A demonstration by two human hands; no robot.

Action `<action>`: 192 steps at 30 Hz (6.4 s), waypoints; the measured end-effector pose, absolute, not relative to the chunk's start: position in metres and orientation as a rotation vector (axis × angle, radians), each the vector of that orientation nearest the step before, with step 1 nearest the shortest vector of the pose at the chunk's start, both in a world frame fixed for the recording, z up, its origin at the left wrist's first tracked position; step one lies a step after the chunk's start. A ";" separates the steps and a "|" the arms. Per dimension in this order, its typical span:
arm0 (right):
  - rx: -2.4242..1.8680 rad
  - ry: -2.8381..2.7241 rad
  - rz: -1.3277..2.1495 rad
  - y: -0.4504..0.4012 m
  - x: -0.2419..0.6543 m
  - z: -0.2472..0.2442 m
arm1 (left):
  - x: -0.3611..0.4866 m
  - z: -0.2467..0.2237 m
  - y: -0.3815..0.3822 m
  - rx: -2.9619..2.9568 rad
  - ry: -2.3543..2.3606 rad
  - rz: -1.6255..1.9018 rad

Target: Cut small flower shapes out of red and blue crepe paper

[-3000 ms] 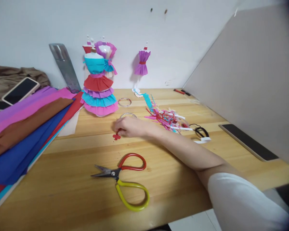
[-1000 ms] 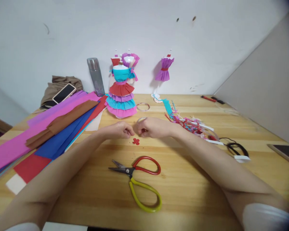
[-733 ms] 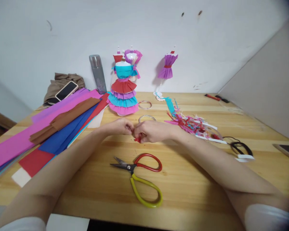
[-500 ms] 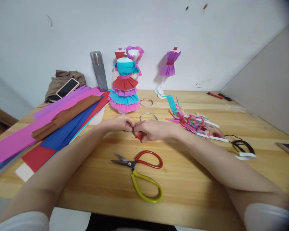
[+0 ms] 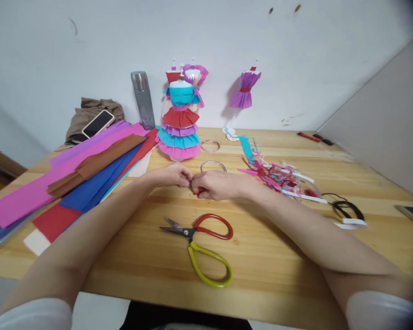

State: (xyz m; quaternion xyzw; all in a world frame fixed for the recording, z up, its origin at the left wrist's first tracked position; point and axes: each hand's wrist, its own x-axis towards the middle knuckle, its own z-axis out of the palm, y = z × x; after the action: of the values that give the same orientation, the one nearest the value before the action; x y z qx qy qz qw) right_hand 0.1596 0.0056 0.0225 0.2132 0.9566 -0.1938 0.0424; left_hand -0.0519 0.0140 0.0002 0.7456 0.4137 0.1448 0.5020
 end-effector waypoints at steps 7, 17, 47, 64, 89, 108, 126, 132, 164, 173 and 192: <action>0.964 2.882 -1.443 0.012 0.161 0.024 | -0.054 0.003 0.015 1.703 0.945 0.368; 1.130 2.266 -2.766 0.027 0.167 0.018 | -0.052 0.019 0.002 1.298 0.828 0.551; 1.424 2.568 -2.417 0.025 0.160 0.015 | -0.028 0.031 -0.009 1.331 1.133 0.957; 1.340 2.724 -2.372 0.025 0.160 0.013 | -0.031 0.014 -0.003 1.052 1.009 0.974; 1.463 2.661 -2.492 0.027 0.160 0.011 | -0.033 0.008 -0.001 1.287 1.040 0.963; 1.543 2.561 -2.671 0.023 0.152 -0.001 | -0.031 0.000 0.000 1.327 1.057 1.020; 1.505 2.672 -2.498 0.026 0.154 -0.006 | -0.031 -0.003 0.001 1.413 1.133 1.010; 1.521 2.686 -2.515 0.022 0.152 -0.002 | -0.029 -0.009 0.005 1.156 1.079 1.044; 1.537 2.697 -2.542 0.028 0.155 -0.013 | -0.028 -0.011 0.002 1.318 1.098 1.046; 1.396 2.980 -2.145 0.028 0.156 -0.010 | -0.027 -0.010 0.001 1.397 1.118 1.046; 0.767 3.250 0.390 0.004 0.149 -0.018 | -0.025 -0.010 -0.003 1.119 1.244 1.460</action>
State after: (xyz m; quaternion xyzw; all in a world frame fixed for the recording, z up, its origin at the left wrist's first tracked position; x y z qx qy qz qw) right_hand 0.1485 0.0044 -0.0180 0.2268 0.9608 0.1154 -0.1101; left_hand -0.0247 -0.0033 -0.0098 0.4516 0.5018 0.5888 0.4444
